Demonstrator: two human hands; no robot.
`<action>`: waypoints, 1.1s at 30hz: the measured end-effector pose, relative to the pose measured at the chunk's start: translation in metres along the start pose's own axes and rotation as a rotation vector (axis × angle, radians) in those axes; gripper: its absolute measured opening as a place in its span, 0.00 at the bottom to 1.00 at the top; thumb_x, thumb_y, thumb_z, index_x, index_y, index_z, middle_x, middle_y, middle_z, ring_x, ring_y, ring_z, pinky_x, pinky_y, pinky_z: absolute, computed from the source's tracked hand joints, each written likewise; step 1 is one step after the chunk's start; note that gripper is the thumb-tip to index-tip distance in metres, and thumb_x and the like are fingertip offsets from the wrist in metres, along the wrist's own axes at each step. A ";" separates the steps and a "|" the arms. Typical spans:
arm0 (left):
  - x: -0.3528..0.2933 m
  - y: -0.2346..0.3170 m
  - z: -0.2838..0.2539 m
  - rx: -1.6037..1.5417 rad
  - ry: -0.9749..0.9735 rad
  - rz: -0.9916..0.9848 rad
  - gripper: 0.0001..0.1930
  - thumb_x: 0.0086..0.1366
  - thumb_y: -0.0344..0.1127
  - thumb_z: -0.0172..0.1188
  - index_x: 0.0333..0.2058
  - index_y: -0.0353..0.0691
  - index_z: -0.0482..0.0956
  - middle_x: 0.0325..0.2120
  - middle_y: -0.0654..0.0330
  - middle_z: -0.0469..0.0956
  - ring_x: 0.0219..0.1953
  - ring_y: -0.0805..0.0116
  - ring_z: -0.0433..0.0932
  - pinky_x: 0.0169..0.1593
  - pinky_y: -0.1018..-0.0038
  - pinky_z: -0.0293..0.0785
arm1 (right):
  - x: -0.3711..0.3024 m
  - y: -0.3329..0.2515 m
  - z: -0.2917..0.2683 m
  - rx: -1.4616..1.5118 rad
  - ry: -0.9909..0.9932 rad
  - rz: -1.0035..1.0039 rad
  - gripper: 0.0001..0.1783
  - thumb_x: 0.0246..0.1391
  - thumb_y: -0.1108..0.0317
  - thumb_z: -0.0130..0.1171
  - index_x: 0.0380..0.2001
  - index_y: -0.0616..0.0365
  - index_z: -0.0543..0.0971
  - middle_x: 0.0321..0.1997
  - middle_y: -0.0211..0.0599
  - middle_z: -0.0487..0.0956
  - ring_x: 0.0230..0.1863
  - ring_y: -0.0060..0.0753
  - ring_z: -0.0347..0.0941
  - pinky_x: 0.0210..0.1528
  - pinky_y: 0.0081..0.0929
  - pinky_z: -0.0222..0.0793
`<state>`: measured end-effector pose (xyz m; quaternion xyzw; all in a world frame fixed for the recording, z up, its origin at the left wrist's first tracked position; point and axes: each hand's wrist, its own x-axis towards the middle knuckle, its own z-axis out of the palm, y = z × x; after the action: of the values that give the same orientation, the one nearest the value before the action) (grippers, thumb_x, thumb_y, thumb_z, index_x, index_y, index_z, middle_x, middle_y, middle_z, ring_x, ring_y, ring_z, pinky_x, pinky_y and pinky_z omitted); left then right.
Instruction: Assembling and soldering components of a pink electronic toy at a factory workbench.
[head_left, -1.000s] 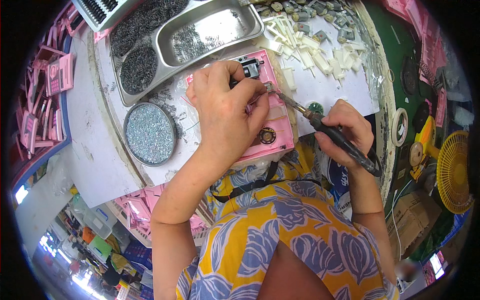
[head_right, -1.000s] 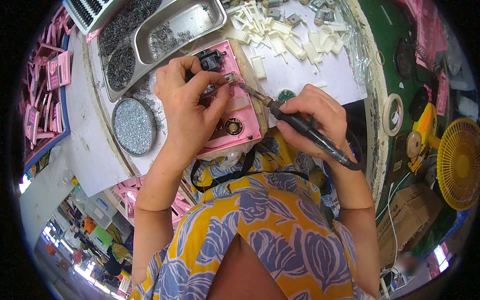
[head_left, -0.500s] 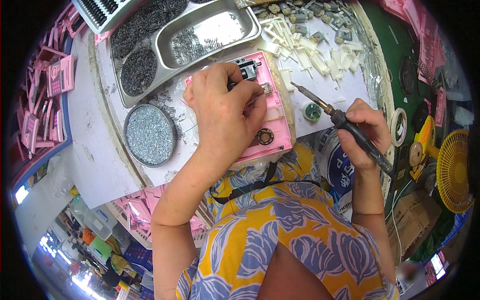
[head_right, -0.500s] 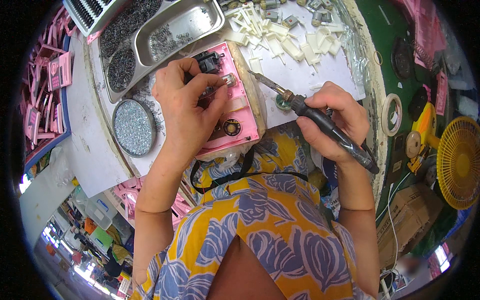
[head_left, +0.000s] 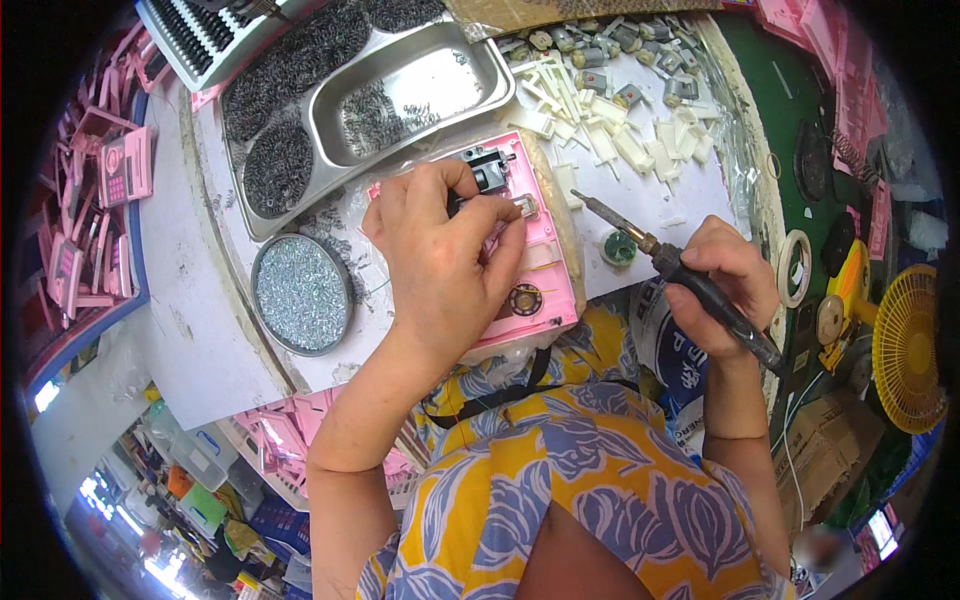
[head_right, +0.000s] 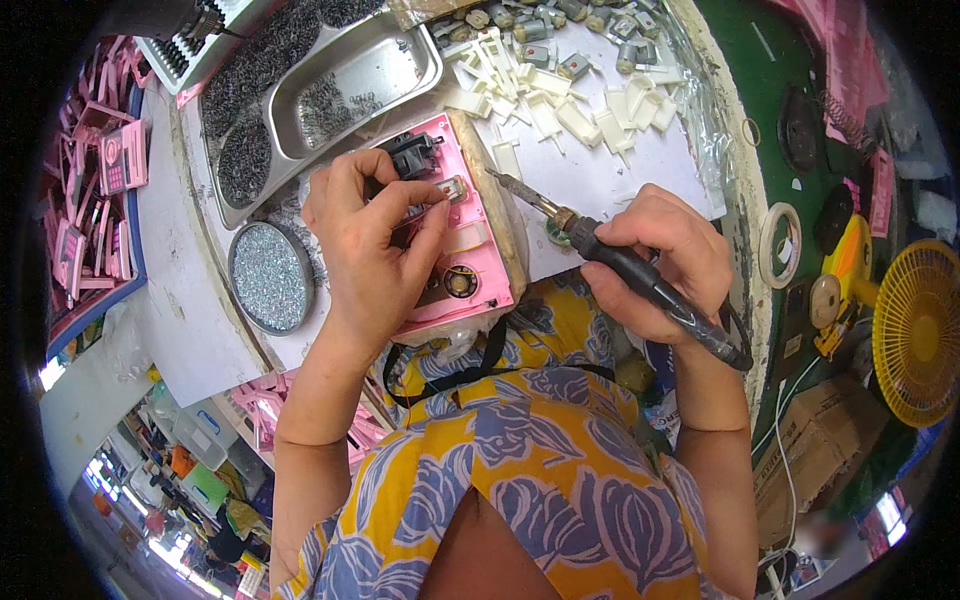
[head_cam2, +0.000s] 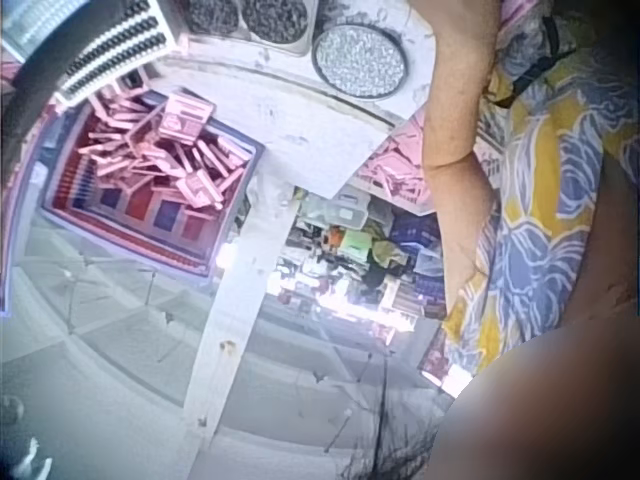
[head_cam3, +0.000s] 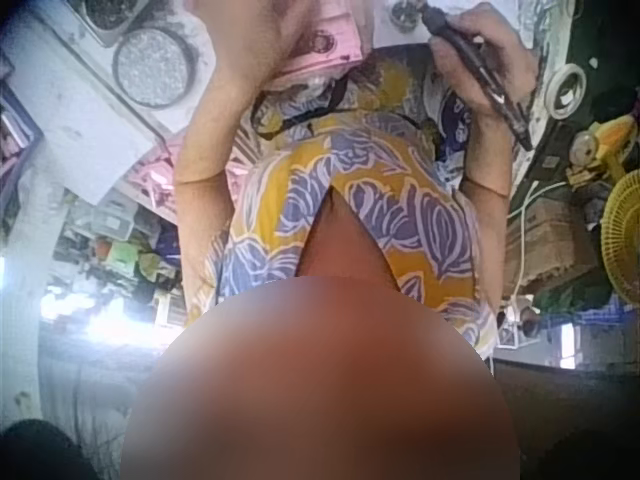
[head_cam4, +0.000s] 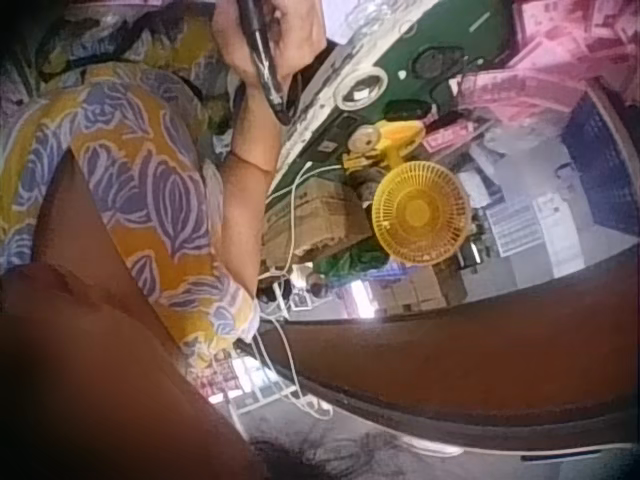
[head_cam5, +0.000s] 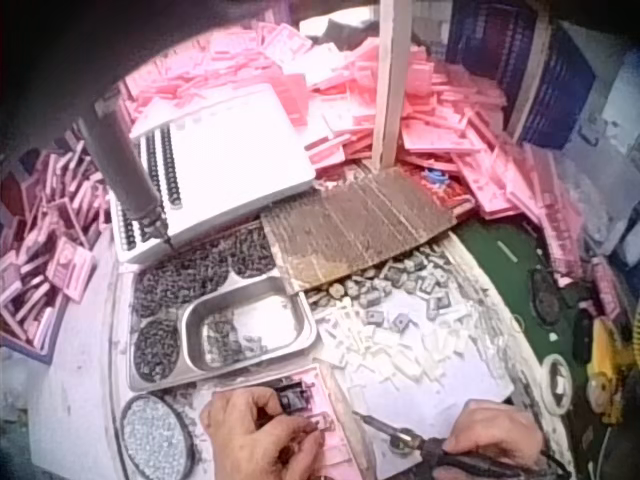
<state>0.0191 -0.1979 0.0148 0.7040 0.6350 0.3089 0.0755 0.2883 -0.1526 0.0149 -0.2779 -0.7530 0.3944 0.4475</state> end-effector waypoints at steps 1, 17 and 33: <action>0.000 0.000 0.001 -0.014 -0.004 -0.009 0.06 0.51 0.36 0.71 0.28 0.47 0.84 0.35 0.63 0.71 0.42 0.58 0.68 0.48 0.60 0.55 | 0.000 0.000 0.000 0.001 -0.002 -0.005 0.18 0.43 0.76 0.73 0.39 0.62 0.79 0.28 0.36 0.79 0.24 0.27 0.69 0.26 0.24 0.61; 0.001 0.004 -0.002 0.037 -0.012 -0.008 0.08 0.52 0.36 0.72 0.31 0.45 0.85 0.35 0.60 0.71 0.40 0.59 0.69 0.46 0.62 0.58 | 0.004 0.002 0.006 -0.042 -0.042 -0.014 0.18 0.43 0.74 0.74 0.39 0.60 0.79 0.27 0.35 0.79 0.23 0.28 0.69 0.25 0.23 0.62; 0.004 0.004 0.007 0.046 0.029 -0.030 0.05 0.50 0.35 0.68 0.26 0.45 0.81 0.34 0.61 0.69 0.40 0.58 0.66 0.45 0.59 0.54 | 0.008 0.009 0.022 -0.070 -0.071 0.020 0.16 0.44 0.73 0.73 0.37 0.58 0.79 0.25 0.32 0.77 0.21 0.25 0.68 0.23 0.21 0.61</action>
<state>0.0266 -0.1931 0.0128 0.6915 0.6533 0.3034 0.0546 0.2660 -0.1492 0.0042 -0.2866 -0.7789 0.3820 0.4065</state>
